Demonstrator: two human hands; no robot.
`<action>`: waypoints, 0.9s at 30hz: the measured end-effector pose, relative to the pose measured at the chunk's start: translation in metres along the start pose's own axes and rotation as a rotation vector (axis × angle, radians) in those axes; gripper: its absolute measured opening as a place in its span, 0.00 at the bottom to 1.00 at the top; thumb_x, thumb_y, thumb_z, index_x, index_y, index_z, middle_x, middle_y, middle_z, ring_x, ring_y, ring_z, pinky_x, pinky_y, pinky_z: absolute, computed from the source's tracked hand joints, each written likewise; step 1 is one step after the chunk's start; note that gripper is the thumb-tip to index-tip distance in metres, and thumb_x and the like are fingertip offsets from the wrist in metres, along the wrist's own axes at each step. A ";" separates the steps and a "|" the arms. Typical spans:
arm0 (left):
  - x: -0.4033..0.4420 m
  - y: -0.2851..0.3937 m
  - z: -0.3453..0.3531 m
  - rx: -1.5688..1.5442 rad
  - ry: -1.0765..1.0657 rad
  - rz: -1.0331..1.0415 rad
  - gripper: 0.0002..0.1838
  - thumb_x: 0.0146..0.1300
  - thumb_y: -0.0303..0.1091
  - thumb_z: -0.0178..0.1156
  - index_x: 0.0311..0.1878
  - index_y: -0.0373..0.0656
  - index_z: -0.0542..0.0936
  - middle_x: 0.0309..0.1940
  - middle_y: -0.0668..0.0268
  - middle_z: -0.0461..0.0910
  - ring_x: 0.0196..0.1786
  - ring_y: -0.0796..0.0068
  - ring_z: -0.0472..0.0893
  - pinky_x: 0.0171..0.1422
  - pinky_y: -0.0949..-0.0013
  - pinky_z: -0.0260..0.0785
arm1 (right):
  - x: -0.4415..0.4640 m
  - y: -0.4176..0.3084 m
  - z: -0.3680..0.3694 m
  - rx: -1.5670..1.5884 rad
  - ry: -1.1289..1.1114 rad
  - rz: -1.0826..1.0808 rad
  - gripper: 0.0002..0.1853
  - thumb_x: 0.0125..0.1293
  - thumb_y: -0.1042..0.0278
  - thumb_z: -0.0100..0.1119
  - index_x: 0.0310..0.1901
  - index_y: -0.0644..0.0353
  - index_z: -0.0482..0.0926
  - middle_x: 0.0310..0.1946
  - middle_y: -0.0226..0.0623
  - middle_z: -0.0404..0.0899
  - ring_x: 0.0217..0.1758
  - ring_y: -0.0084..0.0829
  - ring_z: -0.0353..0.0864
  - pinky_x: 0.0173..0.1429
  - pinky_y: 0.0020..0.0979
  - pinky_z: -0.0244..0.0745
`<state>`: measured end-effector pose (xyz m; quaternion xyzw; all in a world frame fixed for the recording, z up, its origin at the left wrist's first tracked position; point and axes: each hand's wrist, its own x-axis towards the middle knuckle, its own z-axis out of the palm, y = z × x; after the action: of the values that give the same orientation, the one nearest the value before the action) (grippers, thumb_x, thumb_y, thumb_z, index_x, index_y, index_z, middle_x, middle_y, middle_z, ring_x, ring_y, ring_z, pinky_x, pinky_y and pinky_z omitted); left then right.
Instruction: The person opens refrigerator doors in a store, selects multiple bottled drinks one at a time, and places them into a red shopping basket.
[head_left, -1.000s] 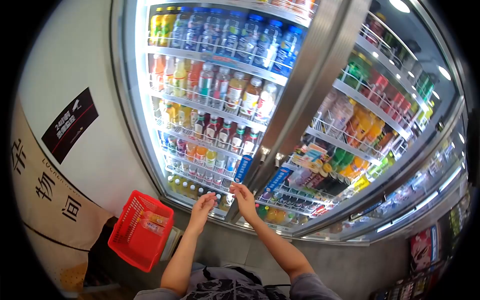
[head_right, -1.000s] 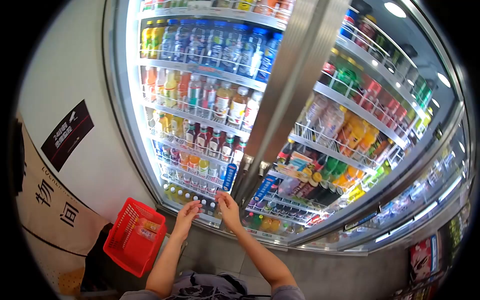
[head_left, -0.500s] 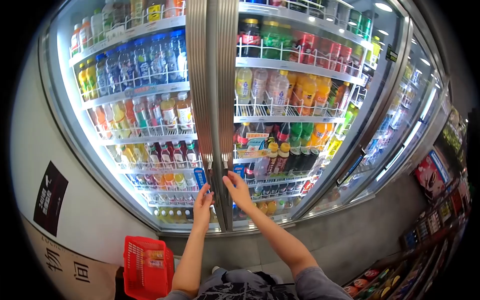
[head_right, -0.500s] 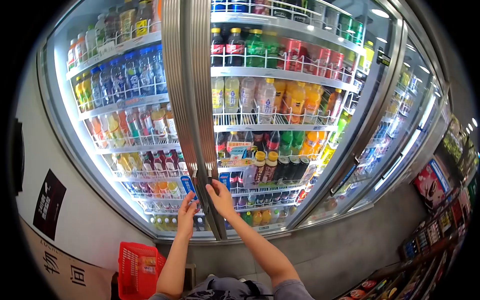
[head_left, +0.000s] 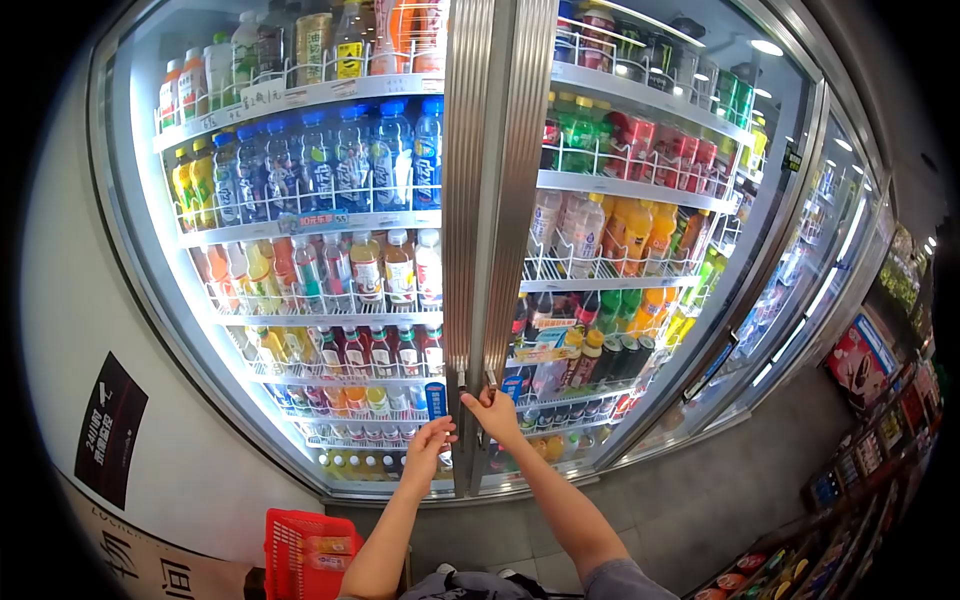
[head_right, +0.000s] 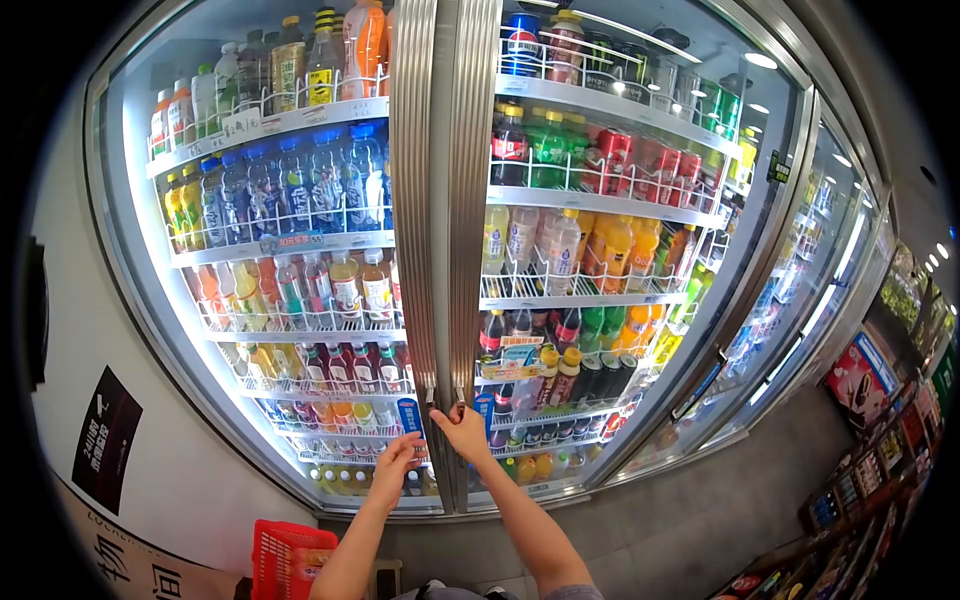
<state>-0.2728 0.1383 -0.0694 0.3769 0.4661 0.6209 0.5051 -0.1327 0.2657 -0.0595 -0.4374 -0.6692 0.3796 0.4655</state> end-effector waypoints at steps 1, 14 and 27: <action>0.000 0.000 -0.005 0.003 -0.010 -0.011 0.16 0.74 0.32 0.49 0.61 0.44 0.75 0.52 0.66 0.79 0.50 0.77 0.79 0.53 0.73 0.70 | -0.001 -0.001 0.002 -0.001 0.010 0.012 0.30 0.56 0.46 0.73 0.19 0.54 0.60 0.15 0.26 0.63 0.22 0.20 0.60 0.26 0.27 0.59; -0.030 -0.046 -0.035 -0.036 -0.037 -0.188 0.15 0.74 0.31 0.47 0.58 0.41 0.76 0.51 0.66 0.80 0.50 0.76 0.80 0.53 0.73 0.69 | -0.013 -0.014 0.017 -0.072 0.192 0.071 0.30 0.53 0.41 0.72 0.23 0.57 0.63 0.17 0.30 0.67 0.22 0.23 0.67 0.28 0.30 0.64; -0.055 0.009 0.019 -0.078 0.004 0.011 0.15 0.73 0.32 0.48 0.58 0.42 0.77 0.53 0.67 0.79 0.50 0.78 0.78 0.53 0.73 0.68 | -0.102 -0.021 -0.026 -0.015 0.130 0.187 0.32 0.72 0.39 0.45 0.29 0.68 0.75 0.20 0.52 0.73 0.25 0.40 0.75 0.34 0.41 0.67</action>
<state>-0.2463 0.0879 -0.0555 0.3582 0.4407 0.6420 0.5150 -0.0936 0.1651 -0.0626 -0.5252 -0.5967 0.3873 0.4670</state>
